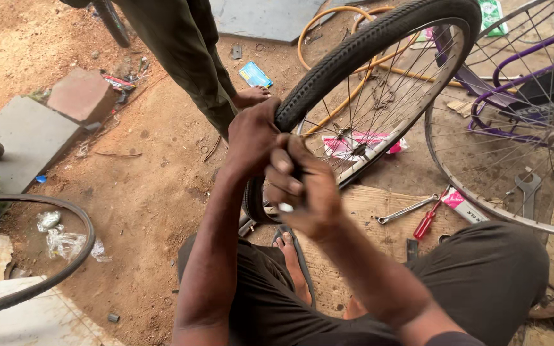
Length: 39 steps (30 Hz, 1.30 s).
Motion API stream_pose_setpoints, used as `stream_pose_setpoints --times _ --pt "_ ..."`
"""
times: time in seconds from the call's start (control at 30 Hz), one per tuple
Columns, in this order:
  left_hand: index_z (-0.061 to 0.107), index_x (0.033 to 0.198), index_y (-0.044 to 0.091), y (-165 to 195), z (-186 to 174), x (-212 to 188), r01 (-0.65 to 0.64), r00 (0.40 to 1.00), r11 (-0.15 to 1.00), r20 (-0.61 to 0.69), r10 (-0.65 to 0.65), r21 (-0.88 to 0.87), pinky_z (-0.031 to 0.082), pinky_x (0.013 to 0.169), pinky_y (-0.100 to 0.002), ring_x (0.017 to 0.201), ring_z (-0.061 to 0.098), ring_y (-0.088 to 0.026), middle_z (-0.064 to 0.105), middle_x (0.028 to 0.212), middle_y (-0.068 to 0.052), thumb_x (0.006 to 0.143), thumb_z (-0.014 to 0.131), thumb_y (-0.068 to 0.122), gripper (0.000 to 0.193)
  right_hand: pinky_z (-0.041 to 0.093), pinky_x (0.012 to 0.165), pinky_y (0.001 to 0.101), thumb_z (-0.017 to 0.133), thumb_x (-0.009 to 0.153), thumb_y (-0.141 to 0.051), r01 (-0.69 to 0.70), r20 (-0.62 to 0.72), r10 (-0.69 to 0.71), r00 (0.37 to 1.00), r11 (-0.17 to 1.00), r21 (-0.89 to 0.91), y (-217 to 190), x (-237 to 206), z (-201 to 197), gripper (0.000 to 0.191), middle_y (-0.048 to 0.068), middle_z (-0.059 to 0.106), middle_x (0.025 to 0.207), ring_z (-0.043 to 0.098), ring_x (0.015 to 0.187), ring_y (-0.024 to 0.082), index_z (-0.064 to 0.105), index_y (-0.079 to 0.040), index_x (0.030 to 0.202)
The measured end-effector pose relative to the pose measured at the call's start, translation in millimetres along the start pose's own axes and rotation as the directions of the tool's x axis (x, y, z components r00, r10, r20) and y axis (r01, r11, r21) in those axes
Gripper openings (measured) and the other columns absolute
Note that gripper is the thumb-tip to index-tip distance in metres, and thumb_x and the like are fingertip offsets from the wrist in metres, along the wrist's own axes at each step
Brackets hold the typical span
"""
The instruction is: The person is repairing a bicycle tire by seating the tire onto the rim using a tire lever and applying lubricant to the rim. They work on the tire bead and then apply a substance from a bottle to the rim area.
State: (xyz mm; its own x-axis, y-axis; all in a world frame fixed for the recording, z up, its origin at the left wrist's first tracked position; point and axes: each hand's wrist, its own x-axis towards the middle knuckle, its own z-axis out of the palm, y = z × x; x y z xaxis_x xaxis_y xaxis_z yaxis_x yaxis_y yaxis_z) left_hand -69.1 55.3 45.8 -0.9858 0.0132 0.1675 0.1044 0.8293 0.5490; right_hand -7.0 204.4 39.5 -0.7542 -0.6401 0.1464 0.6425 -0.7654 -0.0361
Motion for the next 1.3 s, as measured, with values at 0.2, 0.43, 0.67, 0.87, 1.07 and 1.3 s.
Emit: stream_pose_setpoints --times 0.2,0.43,0.67,0.87,1.07,1.3 --pt "0.06 0.108 0.009 -9.8 -2.5 -9.0 -0.007 0.994 0.701 0.073 0.085 -0.713 0.05 0.087 -0.037 0.096 0.063 -0.019 0.064 0.105 -0.005 0.086 0.073 0.02 0.028 0.054 0.062 0.0296 0.035 0.111 -0.036 0.246 -0.29 -0.235 0.927 0.969 -0.002 30.2 50.2 54.0 0.043 0.006 0.058 0.078 0.058 0.065 0.017 0.057 0.001 0.107" --pt "0.061 0.125 0.007 -26.5 -9.4 -30.5 0.128 0.941 0.316 0.216 0.262 -0.94 0.049 0.099 -0.034 0.112 0.061 -0.017 0.062 0.125 -0.007 0.088 0.07 0.019 0.04 0.047 0.052 0.0243 0.04 0.114 -0.038 0.409 -0.245 -0.373 0.895 0.905 0.116 57.4 69.5 52.3 0.033 0.0 0.056 0.075 0.05 0.056 0.01 0.054 -0.009 0.103" --pt "0.071 0.113 0.0 16.0 -109.5 -4.0 0.039 0.943 0.843 0.299 0.146 -0.537 0.058 0.087 -0.038 0.093 0.07 -0.02 0.073 0.099 -0.009 0.094 0.065 0.031 0.037 0.037 0.043 0.0194 0.045 0.111 -0.039 0.38 -0.275 -0.367 0.888 0.925 -0.007 64.8 44.6 18.0 0.031 -0.005 0.052 0.073 0.042 0.05 0.003 0.058 -0.011 0.107" --pt "0.068 0.097 0.002 125.6 -19.9 59.3 -0.081 0.987 0.973 0.157 0.047 0.217 0.05 0.062 -0.039 0.069 0.062 -0.022 0.066 0.083 -0.012 0.1 0.054 0.063 0.063 0.046 0.057 0.0295 0.052 0.119 -0.037 0.358 0.136 -0.38 0.915 0.919 0.164 73.8 61.0 -21.8 0.031 0.003 0.057 0.083 0.052 0.064 0.014 0.055 -0.007 0.124" --pt "0.056 0.111 0.001 122.5 19.4 70.7 -0.035 0.999 0.98 0.031 0.03 0.196 0.054 0.048 -0.037 0.059 0.063 -0.021 0.062 0.086 -0.011 0.1 0.036 0.066 0.069 0.048 0.057 0.0307 0.051 0.105 -0.039 0.358 0.286 -0.442 0.85 0.884 0.302 72.9 91.4 -46.2 0.046 0.014 0.068 0.096 0.061 0.071 0.017 0.055 -0.002 0.133" --pt "0.059 0.084 0.01 102.3 45.1 81.2 -0.01 0.956 0.947 -0.274 0.103 0.32 0.044 0.041 -0.037 0.048 0.055 -0.014 0.058 0.064 -0.003 0.091 0.029 0.083 0.08 0.039 0.051 0.0244 0.042 0.113 -0.046 0.157 0.172 -0.221 0.96 0.934 0.321 70.4 131.1 -20.8 0.048 0.005 0.064 0.076 0.052 0.056 0.01 0.067 -0.006 0.107"
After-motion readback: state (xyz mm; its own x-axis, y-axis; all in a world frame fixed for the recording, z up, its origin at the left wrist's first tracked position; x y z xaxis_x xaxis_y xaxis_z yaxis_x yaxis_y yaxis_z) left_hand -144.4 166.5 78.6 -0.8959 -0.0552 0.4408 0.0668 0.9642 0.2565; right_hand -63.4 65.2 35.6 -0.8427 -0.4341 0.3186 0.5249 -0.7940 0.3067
